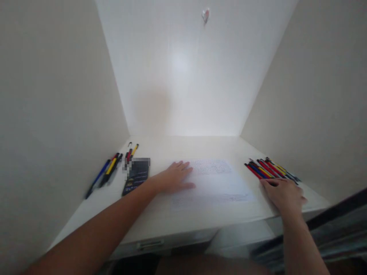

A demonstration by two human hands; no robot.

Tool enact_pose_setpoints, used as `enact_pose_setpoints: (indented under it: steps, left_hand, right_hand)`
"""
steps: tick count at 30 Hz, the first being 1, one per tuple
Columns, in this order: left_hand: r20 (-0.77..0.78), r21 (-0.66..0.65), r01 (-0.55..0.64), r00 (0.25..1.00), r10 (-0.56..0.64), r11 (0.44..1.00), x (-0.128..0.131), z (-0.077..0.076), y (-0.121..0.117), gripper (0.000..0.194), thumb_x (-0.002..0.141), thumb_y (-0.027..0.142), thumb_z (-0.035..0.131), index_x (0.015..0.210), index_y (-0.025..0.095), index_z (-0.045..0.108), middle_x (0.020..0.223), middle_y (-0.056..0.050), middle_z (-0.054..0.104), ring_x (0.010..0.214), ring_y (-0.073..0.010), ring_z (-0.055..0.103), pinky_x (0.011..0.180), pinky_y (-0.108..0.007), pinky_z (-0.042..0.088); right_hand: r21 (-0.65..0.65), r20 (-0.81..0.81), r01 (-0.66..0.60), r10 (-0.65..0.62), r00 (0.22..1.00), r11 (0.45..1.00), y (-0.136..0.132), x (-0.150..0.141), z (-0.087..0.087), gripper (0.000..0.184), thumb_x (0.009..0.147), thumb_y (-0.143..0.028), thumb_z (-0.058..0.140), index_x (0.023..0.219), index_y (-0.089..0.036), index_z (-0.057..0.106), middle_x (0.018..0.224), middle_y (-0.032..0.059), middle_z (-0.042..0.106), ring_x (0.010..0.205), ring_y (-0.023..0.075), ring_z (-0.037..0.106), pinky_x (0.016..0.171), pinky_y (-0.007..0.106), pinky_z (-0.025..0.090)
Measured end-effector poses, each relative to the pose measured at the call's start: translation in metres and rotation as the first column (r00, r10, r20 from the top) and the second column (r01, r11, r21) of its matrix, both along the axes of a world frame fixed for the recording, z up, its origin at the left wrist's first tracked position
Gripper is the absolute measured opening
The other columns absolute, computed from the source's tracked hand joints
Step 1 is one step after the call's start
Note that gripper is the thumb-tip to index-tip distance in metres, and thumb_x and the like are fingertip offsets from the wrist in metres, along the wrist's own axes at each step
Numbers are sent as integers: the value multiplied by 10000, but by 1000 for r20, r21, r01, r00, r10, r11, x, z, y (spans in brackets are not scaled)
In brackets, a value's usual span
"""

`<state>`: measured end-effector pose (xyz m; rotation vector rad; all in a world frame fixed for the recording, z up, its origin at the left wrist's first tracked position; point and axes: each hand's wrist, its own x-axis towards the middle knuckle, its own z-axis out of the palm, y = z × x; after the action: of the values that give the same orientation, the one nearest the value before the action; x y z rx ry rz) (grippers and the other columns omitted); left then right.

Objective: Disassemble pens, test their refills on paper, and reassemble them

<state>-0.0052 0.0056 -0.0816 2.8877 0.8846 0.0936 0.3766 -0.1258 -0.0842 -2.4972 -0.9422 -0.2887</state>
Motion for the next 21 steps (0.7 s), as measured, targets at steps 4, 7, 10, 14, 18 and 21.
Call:
enact_pose_setpoints:
  steps: [4,7,10,14,18,21]
  left_hand:
    - [-5,-19,-18,1000,18,1000,1,8,-3,878,905,777,196,1504,152,345,1601,-179,216,1469,-372,207,1180,-520,168]
    - [8,-33,-19,1000,19,999,2,7,-3,875,904,778,193,1506,162,346,1600,-173,224,1472,-375,196,1182,-539,157]
    - [58,4,-25,998,25,1000,4,4,-1,813,926,743,255,1490,172,378,1580,-168,290,1456,-356,254,1177,-531,182]
    - [195,131,-112,977,85,985,-2,19,9,570,983,569,383,1331,153,560,1370,-166,562,1257,-285,520,1073,-441,374]
    - [260,174,-516,845,467,839,-44,52,35,292,956,293,447,1051,168,693,1100,-133,681,1035,-251,618,935,-397,459]
    - [260,130,-683,723,640,719,-95,70,56,205,871,195,521,935,118,700,939,-174,697,918,-276,643,830,-403,487]
  right_hand:
    - [-6,16,-40,40,999,999,5,8,-7,405,854,-561,532,975,-272,790,1343,140,562,1198,473,475,886,667,398]
    - [43,45,-97,95,995,994,6,15,-12,391,829,-574,563,914,-270,796,1280,163,601,1180,485,494,848,685,375]
    - [221,111,-159,137,984,962,7,22,-17,292,745,-549,681,755,-281,796,1128,184,664,1096,483,554,778,671,359]
    - [459,240,-262,165,957,849,6,16,-17,238,731,-465,732,570,-291,712,894,155,701,950,393,645,718,569,422]
    - [567,361,-364,174,916,739,0,-32,-1,168,816,-395,680,712,-268,716,834,121,708,892,343,678,741,502,508]
    - [618,420,-505,290,860,603,-2,-88,13,153,851,-350,673,846,-206,726,888,124,715,885,293,675,842,458,529]
